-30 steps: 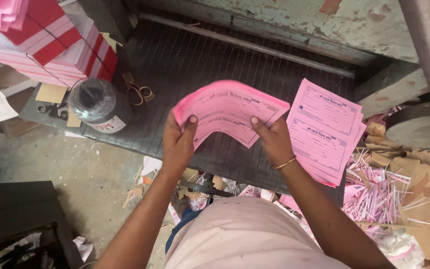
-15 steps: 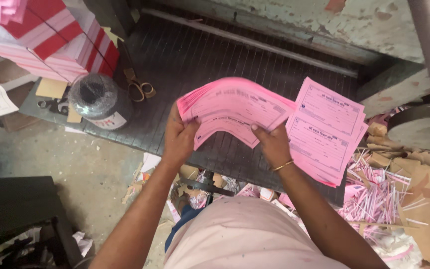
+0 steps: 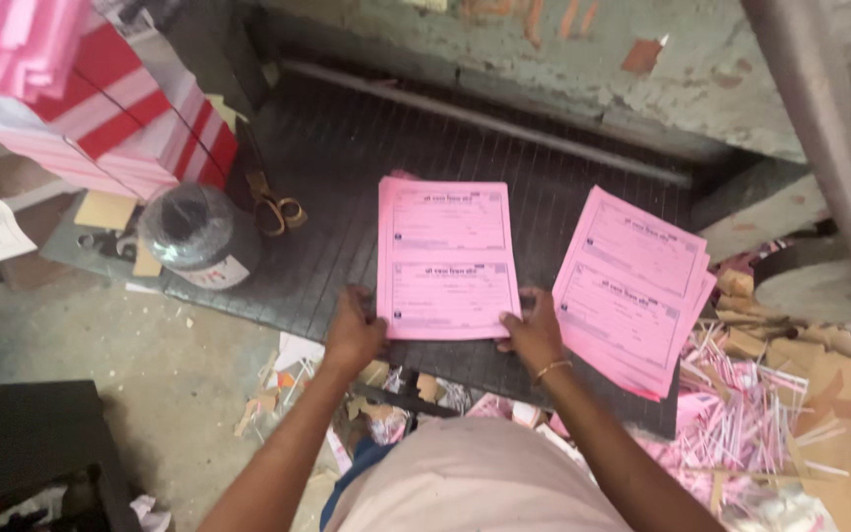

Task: The person repeatedly picks up stacks of pink printed paper sheets, aligns them, and places them on a dark work surface. The person occasionally moves the stacks to a nearby shelf and returns to continue stacking more sheets.

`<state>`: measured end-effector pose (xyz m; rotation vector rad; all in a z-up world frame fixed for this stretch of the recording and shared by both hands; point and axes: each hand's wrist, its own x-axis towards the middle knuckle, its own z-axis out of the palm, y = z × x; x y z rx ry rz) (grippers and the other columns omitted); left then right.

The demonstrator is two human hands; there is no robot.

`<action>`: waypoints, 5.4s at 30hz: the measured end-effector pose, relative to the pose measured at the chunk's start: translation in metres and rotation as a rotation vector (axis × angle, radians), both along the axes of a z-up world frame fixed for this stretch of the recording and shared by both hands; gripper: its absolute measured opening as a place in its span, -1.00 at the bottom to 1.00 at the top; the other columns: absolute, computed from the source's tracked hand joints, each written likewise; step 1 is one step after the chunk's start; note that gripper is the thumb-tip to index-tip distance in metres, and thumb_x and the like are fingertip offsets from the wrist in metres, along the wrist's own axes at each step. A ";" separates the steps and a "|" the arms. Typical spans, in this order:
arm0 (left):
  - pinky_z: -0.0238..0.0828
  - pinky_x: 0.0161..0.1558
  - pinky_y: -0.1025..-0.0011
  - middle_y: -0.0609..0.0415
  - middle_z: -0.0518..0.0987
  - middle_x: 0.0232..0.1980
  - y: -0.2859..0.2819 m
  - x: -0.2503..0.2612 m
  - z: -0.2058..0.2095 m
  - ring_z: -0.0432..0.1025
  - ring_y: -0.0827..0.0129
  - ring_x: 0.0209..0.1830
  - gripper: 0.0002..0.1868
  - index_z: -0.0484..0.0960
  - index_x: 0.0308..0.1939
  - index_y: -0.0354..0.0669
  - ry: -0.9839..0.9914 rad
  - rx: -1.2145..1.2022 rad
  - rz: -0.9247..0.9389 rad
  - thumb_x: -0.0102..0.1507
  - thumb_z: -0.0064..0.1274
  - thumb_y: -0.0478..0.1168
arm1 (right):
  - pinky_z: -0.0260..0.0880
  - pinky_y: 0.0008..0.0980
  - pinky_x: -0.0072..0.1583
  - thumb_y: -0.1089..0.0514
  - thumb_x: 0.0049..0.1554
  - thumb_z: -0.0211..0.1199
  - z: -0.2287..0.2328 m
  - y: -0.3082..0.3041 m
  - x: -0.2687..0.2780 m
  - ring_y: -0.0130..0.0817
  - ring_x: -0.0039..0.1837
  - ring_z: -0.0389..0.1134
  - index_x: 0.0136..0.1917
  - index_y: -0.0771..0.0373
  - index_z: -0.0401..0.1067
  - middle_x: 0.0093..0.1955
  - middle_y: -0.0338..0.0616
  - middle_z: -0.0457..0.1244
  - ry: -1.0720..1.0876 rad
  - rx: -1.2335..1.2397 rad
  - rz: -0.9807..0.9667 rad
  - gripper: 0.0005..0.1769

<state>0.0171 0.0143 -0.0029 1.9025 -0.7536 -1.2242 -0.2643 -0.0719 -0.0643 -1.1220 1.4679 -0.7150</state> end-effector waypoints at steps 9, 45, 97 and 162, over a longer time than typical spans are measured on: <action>0.47 -0.01 0.04 -0.17 0.57 0.04 0.000 -0.050 0.034 0.51 -0.06 0.00 -0.54 0.45 0.15 -0.18 -0.723 -0.430 -0.344 0.17 0.14 -0.29 | 0.59 -0.33 -0.29 0.31 0.03 0.34 0.022 0.014 0.012 -0.26 -0.22 0.49 0.23 0.34 0.28 -0.08 0.02 0.37 0.184 -0.121 -0.121 -0.50; 0.50 -0.12 0.09 -0.30 0.51 -0.08 -0.057 -0.109 -0.040 0.51 -0.09 -0.19 -0.27 0.25 0.40 -0.45 -0.751 -0.493 -0.822 0.24 0.04 -0.10 | 0.27 -0.31 -0.30 -0.08 0.13 0.36 0.029 0.006 0.023 -0.29 -0.39 0.30 -0.33 0.30 0.50 -0.41 -0.09 0.32 0.548 -0.571 0.164 -0.59; 0.42 0.03 0.06 -0.31 0.48 0.07 -0.047 -0.092 -0.038 0.46 -0.17 0.01 -0.40 0.31 0.37 -0.42 -0.497 -0.608 -0.633 0.26 0.00 -0.28 | 0.29 -0.48 -0.38 0.07 0.16 0.31 0.040 -0.010 0.034 -0.52 -0.38 0.25 -0.25 0.32 0.36 -0.38 -0.22 0.26 -0.036 -0.027 0.177 -0.70; 0.47 0.03 0.08 -0.20 0.67 -0.07 -0.007 0.047 0.002 0.55 -0.08 0.01 -0.36 0.67 -0.10 -0.25 -0.571 0.150 0.103 -0.02 0.44 0.16 | 0.02 0.03 0.53 -0.21 0.31 -0.03 0.075 -0.037 0.191 -0.11 0.59 0.03 0.49 0.09 0.20 0.57 -0.11 0.02 0.777 -0.947 0.822 -0.41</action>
